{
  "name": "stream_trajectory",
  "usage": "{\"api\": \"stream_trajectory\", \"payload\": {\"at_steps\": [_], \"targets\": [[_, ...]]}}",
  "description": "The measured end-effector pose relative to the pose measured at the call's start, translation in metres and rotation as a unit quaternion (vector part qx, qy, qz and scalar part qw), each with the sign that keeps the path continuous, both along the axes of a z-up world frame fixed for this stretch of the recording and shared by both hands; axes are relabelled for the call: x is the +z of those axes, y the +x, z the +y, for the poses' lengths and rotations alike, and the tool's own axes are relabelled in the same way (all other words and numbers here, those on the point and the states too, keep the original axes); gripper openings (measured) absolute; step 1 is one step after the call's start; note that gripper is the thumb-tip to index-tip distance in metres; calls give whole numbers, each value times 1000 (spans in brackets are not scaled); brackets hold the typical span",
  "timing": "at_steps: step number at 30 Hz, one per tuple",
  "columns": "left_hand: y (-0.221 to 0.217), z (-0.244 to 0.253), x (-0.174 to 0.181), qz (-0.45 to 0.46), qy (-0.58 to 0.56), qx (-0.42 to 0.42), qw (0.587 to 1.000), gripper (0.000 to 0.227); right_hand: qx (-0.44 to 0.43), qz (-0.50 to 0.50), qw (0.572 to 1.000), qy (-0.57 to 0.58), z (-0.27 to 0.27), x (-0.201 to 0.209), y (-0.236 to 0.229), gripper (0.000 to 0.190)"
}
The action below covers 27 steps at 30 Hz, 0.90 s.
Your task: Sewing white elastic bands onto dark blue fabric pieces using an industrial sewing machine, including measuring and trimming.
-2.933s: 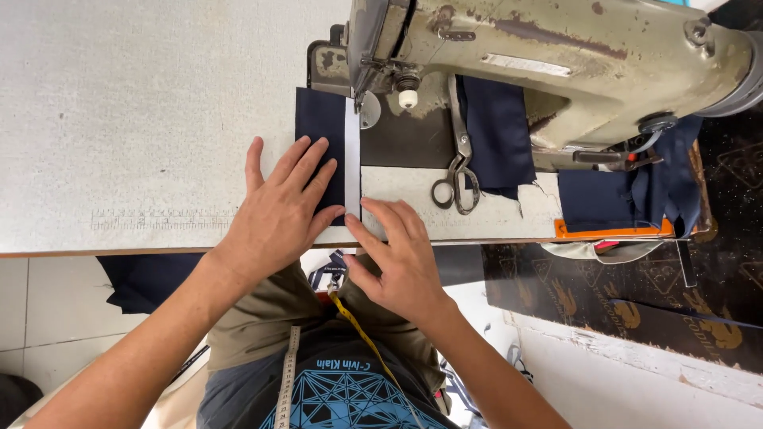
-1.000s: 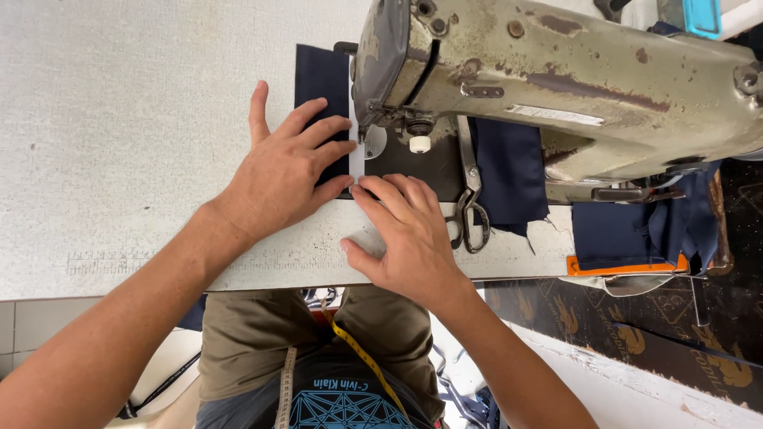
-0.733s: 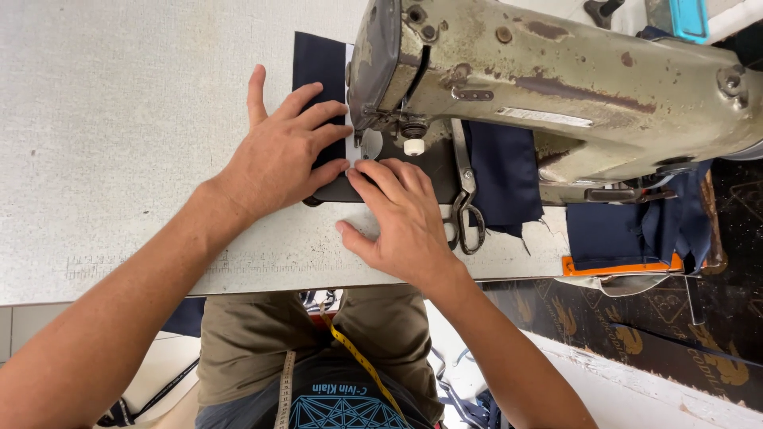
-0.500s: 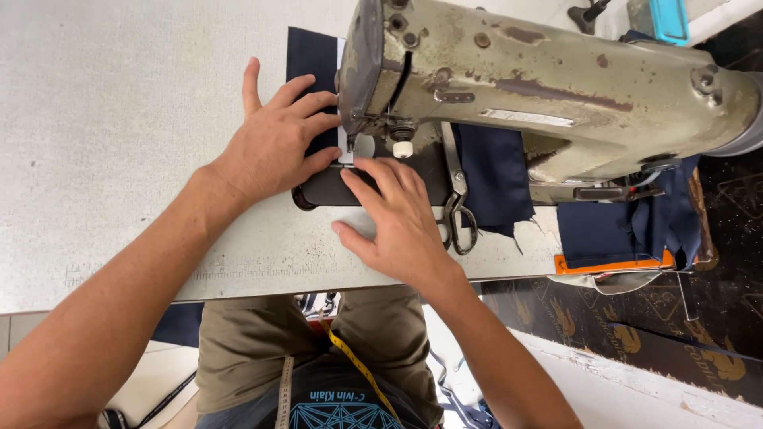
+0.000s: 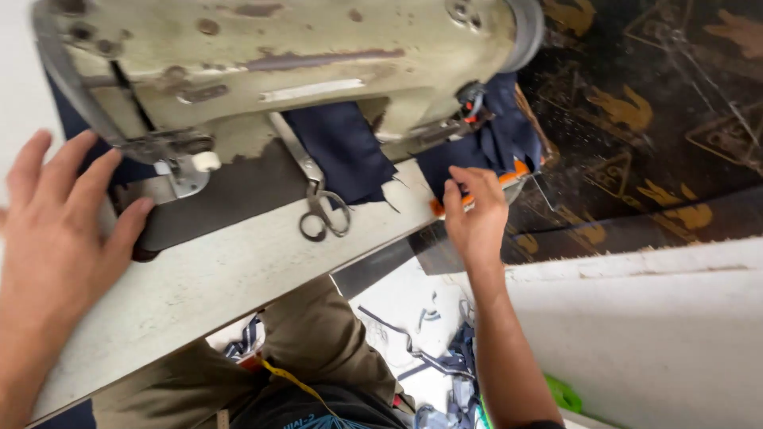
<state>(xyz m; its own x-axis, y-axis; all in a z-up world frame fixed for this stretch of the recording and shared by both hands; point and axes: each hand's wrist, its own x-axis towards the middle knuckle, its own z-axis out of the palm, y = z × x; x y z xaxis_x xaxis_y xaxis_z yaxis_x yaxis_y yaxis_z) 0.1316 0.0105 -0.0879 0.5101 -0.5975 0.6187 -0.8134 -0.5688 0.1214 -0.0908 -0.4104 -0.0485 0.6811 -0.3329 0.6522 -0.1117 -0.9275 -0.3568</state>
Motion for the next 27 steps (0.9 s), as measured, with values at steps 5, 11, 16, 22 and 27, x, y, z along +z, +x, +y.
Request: {"api": "stream_trajectory", "payload": {"at_steps": [5, 11, 16, 22, 27], "targets": [[-38, 8, -13, 43, -42, -7, 998, 49, -23, 160, 985, 57, -36, -10, 3, 26], [-75, 8, 1, 106, -97, -11, 990, 40, -83, 192, 945, 252, -46, -4, 15, 20], [-95, -2, -1, 156, -97, 9, 983, 28, -60, 171, 937, 298, -53, -3, 9, 29], [-106, -29, 1, 184, -115, -28, 976, 35, -40, 175, 927, 328, -45, 7, 7, 54], [-117, -55, 7, 190, -134, -73, 970, 32, -72, 191, 916, 346, -45, 12, 12, 30]]}}
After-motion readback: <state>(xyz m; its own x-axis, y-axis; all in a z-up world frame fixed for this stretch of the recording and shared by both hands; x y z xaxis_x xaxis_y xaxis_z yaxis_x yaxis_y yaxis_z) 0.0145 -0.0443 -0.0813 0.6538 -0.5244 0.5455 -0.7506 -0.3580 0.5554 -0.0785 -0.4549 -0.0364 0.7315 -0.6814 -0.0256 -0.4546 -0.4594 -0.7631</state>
